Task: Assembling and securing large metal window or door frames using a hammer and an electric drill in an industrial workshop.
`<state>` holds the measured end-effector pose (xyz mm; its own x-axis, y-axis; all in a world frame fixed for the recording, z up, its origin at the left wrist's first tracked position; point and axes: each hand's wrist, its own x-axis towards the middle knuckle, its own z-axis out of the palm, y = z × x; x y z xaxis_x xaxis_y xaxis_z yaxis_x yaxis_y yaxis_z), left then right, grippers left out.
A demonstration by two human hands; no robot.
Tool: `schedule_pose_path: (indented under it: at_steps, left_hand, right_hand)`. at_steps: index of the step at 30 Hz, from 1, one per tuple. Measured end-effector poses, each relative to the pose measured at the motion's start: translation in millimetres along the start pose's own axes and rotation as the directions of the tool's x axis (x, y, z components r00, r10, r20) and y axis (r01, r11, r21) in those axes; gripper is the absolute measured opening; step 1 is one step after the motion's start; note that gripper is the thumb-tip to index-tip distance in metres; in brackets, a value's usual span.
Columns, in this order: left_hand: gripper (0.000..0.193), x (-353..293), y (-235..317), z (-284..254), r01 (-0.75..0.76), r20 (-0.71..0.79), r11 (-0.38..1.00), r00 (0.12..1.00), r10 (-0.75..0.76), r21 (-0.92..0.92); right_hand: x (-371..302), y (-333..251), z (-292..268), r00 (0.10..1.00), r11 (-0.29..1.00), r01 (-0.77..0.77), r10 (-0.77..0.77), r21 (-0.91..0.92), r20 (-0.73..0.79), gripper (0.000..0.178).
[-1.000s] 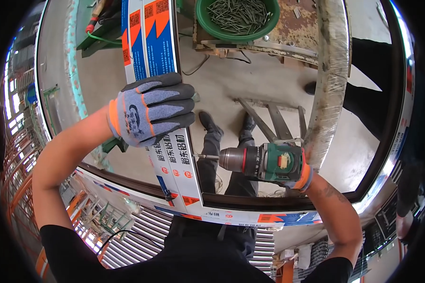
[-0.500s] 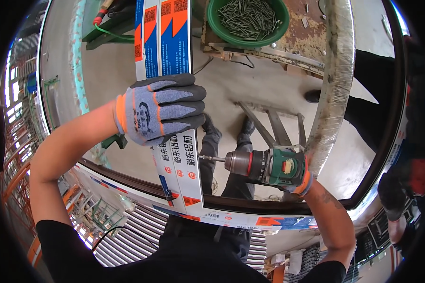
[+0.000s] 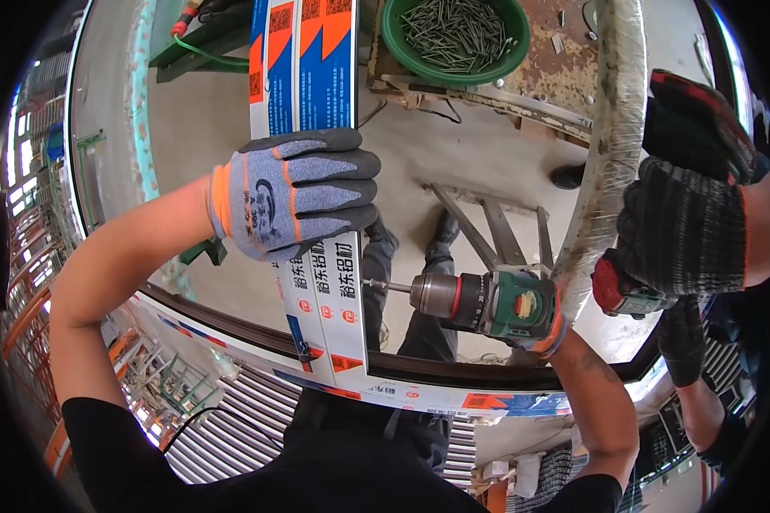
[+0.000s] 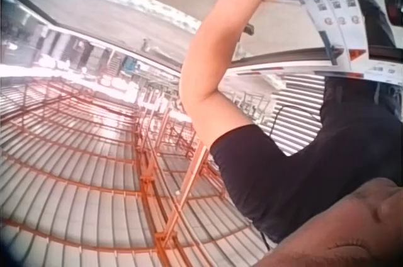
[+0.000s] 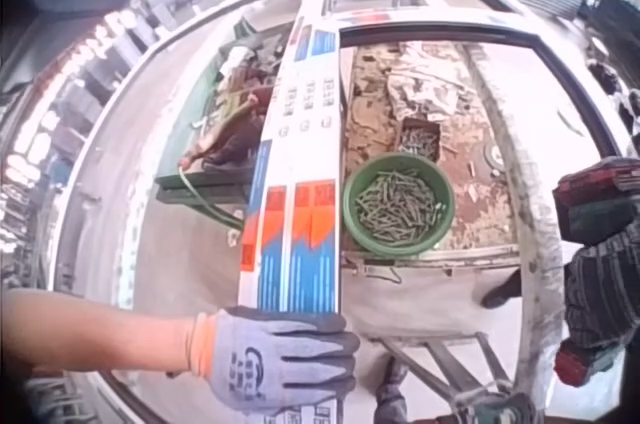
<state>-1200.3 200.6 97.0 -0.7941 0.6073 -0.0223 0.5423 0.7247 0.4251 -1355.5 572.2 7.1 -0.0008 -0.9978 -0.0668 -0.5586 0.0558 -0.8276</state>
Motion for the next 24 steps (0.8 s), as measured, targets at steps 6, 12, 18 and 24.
schedule_pose_path:
  at_steps: [6, 12, 18, 24]
  left_hand:
    - [0.048, -0.6, 1.2, 1.8, 0.014, 0.005, 1.000, 1.000, -0.014, -0.008]
    - [0.048, -1.1, -0.2, 1.3, -0.005, -0.005, 1.000, 1.000, 0.005, 0.029]
    - [0.050, -1.4, 0.0, 1.1, -0.004, -0.003, 1.000, 1.000, 0.004, 0.004]
    - [0.049, 1.0, -4.0, 2.4, -0.011, -0.027, 1.000, 1.000, 0.011, -0.013]
  right_hand:
    - [-0.8, -3.5, -0.8, 0.997, 0.997, -0.072, 0.071, 0.035, 0.028, 0.036]
    - [-2.3, 5.2, 3.1, 1.000, 0.998, -0.008, 0.007, 0.064, 0.014, 0.034]
    - [3.5, 0.2, 1.9, 0.999, 0.999, 0.002, -0.003, 0.044, 0.037, 0.036]
    - [3.1, -8.3, 4.2, 0.886, 0.627, -0.453, 0.395, 0.634, 0.244, 0.041]
